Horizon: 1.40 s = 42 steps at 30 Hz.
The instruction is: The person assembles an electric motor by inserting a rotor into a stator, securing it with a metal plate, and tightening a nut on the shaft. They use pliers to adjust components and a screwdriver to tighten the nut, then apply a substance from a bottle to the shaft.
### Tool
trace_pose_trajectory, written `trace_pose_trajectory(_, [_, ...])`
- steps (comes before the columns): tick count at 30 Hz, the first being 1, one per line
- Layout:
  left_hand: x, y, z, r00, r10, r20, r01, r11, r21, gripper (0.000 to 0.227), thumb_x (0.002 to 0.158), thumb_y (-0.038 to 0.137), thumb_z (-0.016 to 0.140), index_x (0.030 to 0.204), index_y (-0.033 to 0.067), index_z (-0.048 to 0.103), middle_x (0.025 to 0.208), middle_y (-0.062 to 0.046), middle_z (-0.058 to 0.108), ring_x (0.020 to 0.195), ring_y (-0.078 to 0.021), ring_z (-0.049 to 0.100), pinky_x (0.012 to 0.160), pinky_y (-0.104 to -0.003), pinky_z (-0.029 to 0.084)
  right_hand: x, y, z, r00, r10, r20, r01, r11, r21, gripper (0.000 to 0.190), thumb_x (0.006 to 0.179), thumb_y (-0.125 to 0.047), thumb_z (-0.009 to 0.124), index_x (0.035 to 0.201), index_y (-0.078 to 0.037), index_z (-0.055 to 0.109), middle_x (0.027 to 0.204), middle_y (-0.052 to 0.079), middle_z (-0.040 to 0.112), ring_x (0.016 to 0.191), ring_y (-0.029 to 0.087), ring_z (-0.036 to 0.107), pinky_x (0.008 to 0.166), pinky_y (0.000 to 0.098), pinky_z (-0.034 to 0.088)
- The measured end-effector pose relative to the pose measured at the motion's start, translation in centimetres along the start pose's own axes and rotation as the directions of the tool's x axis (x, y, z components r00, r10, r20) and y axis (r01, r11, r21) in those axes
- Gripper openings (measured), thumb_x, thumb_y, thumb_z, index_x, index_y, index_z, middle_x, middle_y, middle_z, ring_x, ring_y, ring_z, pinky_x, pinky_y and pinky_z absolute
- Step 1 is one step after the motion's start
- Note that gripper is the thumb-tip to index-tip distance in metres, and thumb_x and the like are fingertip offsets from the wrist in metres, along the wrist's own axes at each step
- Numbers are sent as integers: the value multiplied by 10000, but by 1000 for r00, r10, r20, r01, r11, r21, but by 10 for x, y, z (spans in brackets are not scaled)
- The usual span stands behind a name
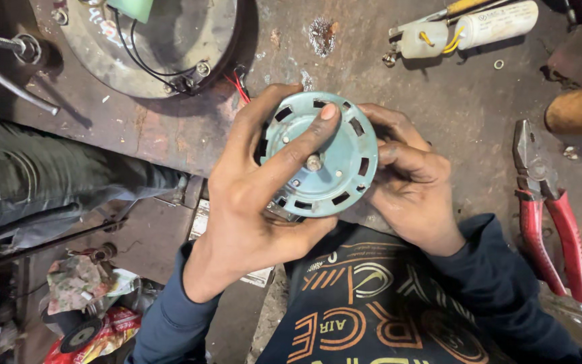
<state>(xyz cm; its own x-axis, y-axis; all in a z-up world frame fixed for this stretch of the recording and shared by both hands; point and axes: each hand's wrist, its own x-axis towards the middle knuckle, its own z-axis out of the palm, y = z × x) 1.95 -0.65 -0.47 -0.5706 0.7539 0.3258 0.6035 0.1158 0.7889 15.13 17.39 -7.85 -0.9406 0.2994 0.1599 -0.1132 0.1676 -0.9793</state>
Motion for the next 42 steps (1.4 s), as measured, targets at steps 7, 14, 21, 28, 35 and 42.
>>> trace_pose_trajectory(7, [-1, 0, 8, 998, -40, -48, 43, 997, 59, 811, 678, 301, 971, 1358, 74, 591, 1413, -248, 483, 1279, -390, 614, 1086, -425, 537, 2, -3, -3, 999, -10, 30, 10, 1000, 6, 271, 863, 74, 724, 1116, -20, 700, 1479, 151, 537, 1399, 236, 543, 1166, 336, 456])
trace_pose_trajectory(14, [-11, -5, 14, 993, 19, -114, -7, 995, 103, 803, 678, 289, 978, 1392, 156, 638, 1399, -190, 519, 1222, -310, 659, 1049, -378, 576, 0, -6, 1, 1000, 11, 28, -14, 995, 94, 287, 883, 50, 715, 1165, 8, 687, 1533, 132, 514, 1402, 217, 529, 1154, 327, 465])
trace_pose_trajectory(21, [-17, -10, 16, 997, -2, -82, 8, 997, 78, 812, 687, 287, 982, 1410, 162, 632, 1434, -192, 502, 1267, -339, 642, 1080, -393, 565, -2, -1, 2, 998, 42, 42, -53, 951, 306, 434, 875, 106, 721, 1254, -41, 568, 1535, 133, 463, 1443, 224, 477, 1215, 374, 432])
trace_pose_trajectory(28, [-3, -12, 13, 999, 53, -9, -50, 975, 216, 840, 666, 328, 987, 1414, 186, 632, 1489, -186, 475, 1371, -409, 514, 1144, -480, 436, 3, -16, -9, 975, 174, 137, -221, 695, 684, 682, 1017, -161, 677, 1612, -61, 359, 1586, 164, 422, 1528, 256, 405, 1361, 429, 314])
trace_pose_trajectory(35, [-6, -15, 9, 974, -124, -190, 104, 988, -111, 988, 761, 464, 802, 1491, -51, 383, 1530, -252, 468, 1478, -387, 458, 1227, -475, 425, 22, -15, -6, 979, 161, 129, -168, 984, 52, 572, 1068, -308, 598, 1537, 2, 492, 1500, 131, 565, 1411, 206, 525, 1241, 352, 404])
trace_pose_trajectory(42, [-31, -27, 19, 804, -593, 39, 571, 752, -329, 719, 841, 379, 793, 1405, -12, 576, 1237, -159, 727, 1140, -191, 710, 1015, -320, 557, 11, -16, -14, 914, 254, 317, -287, 956, 62, 766, 897, -244, 704, 1568, -18, 412, 1521, 130, 518, 1436, 226, 473, 1211, 364, 357])
